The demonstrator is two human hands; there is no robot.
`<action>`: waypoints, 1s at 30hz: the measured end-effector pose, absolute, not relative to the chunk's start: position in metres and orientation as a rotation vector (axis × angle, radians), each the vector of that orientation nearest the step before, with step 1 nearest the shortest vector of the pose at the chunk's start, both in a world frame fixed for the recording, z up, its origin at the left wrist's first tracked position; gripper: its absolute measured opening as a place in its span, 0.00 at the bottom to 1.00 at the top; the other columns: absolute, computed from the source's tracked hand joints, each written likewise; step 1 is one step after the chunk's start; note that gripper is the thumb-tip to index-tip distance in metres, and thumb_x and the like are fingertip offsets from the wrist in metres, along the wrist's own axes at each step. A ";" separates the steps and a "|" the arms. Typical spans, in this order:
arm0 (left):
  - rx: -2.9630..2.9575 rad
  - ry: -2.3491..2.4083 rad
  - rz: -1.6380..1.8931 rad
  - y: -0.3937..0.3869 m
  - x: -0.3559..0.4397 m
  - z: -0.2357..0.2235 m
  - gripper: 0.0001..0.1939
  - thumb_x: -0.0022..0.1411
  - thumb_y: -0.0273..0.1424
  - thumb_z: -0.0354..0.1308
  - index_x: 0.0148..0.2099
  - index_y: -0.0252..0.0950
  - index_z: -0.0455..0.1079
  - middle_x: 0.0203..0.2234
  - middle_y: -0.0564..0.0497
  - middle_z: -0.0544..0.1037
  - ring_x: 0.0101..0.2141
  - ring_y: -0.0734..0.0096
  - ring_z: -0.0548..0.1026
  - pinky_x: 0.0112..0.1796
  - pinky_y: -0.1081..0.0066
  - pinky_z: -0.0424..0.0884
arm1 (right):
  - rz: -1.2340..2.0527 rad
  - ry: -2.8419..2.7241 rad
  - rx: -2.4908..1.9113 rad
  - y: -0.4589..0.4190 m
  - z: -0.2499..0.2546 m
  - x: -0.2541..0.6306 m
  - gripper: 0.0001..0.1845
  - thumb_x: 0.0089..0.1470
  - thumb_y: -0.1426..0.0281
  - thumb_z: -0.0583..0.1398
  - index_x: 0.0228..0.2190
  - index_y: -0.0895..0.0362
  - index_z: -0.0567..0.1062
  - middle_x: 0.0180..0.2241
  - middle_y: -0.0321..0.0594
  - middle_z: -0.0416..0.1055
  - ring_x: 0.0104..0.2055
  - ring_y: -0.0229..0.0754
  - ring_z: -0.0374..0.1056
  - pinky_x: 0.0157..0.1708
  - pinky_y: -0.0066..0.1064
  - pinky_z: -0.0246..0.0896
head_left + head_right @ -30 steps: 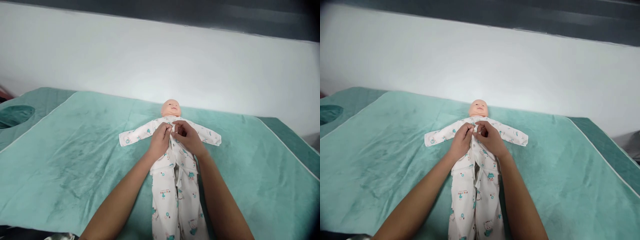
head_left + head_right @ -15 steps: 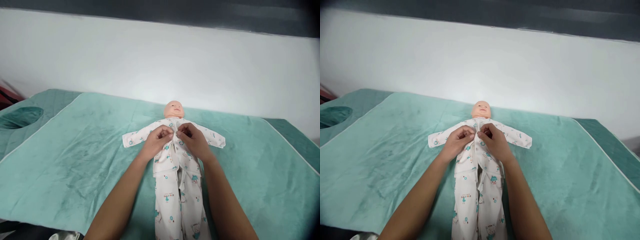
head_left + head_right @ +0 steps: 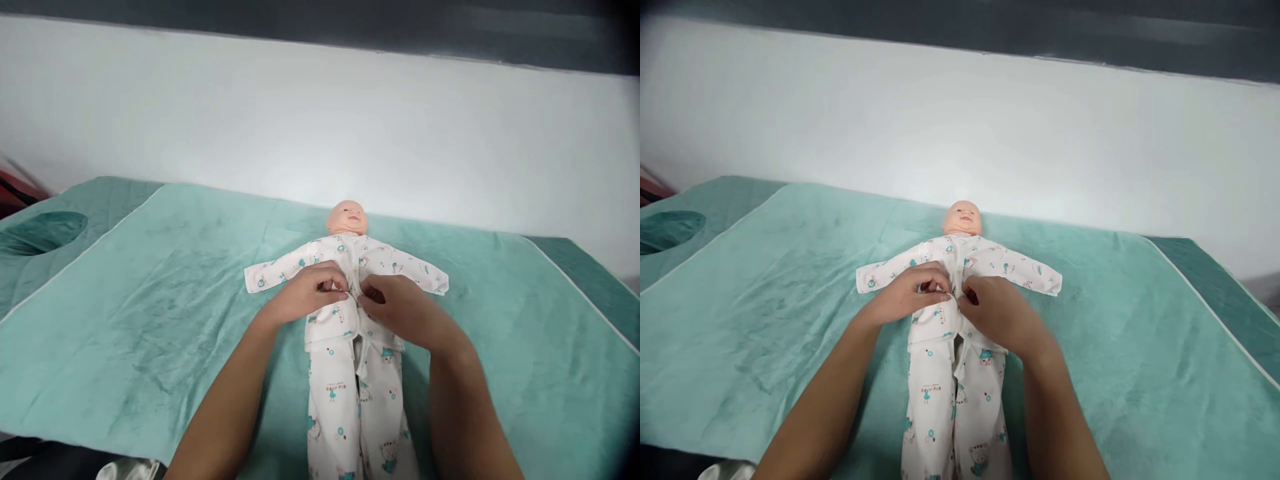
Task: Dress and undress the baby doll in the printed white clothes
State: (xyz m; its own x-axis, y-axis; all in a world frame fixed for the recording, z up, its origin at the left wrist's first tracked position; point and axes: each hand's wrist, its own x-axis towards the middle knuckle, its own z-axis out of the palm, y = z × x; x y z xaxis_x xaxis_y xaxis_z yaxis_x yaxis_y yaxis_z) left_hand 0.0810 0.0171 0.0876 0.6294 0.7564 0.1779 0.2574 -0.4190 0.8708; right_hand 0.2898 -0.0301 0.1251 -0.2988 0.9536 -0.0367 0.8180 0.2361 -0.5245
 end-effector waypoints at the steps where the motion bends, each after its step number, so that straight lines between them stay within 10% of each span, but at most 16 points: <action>1: 1.969 0.795 0.754 0.016 0.082 0.088 0.06 0.62 0.34 0.60 0.36 0.37 0.75 0.35 0.52 0.72 0.30 0.75 0.66 0.34 0.72 0.63 | 0.746 -2.182 -1.634 -0.030 0.125 0.293 0.15 0.56 0.69 0.55 0.20 0.55 0.59 0.19 0.31 0.60 0.22 0.34 0.52 0.21 0.30 0.41; 9: 1.610 0.696 0.850 0.004 0.085 0.088 0.08 0.59 0.35 0.64 0.37 0.34 0.75 0.30 0.51 0.75 0.30 0.74 0.71 0.32 0.73 0.66 | 1.482 -1.808 -1.232 -0.020 0.107 0.309 0.16 0.59 0.62 0.58 0.22 0.57 0.71 0.21 0.35 0.71 0.23 0.36 0.67 0.24 0.27 0.57; 30: 1.384 0.711 0.817 0.006 0.095 0.075 0.11 0.56 0.34 0.68 0.34 0.32 0.73 0.26 0.52 0.76 0.26 0.76 0.73 0.28 0.75 0.69 | 1.528 -1.680 -1.027 -0.012 0.087 0.308 0.23 0.58 0.53 0.60 0.22 0.57 0.71 0.17 0.34 0.68 0.18 0.33 0.60 0.17 0.24 0.51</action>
State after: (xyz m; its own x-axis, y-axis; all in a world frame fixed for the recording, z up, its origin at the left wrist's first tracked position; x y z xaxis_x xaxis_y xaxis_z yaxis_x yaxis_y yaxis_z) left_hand 0.0951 0.0063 0.0747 0.5497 0.8346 0.0359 -0.0789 0.0090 0.9968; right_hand 0.3076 -0.0116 0.0866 -0.4917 0.8696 -0.0461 0.1283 0.0200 -0.9915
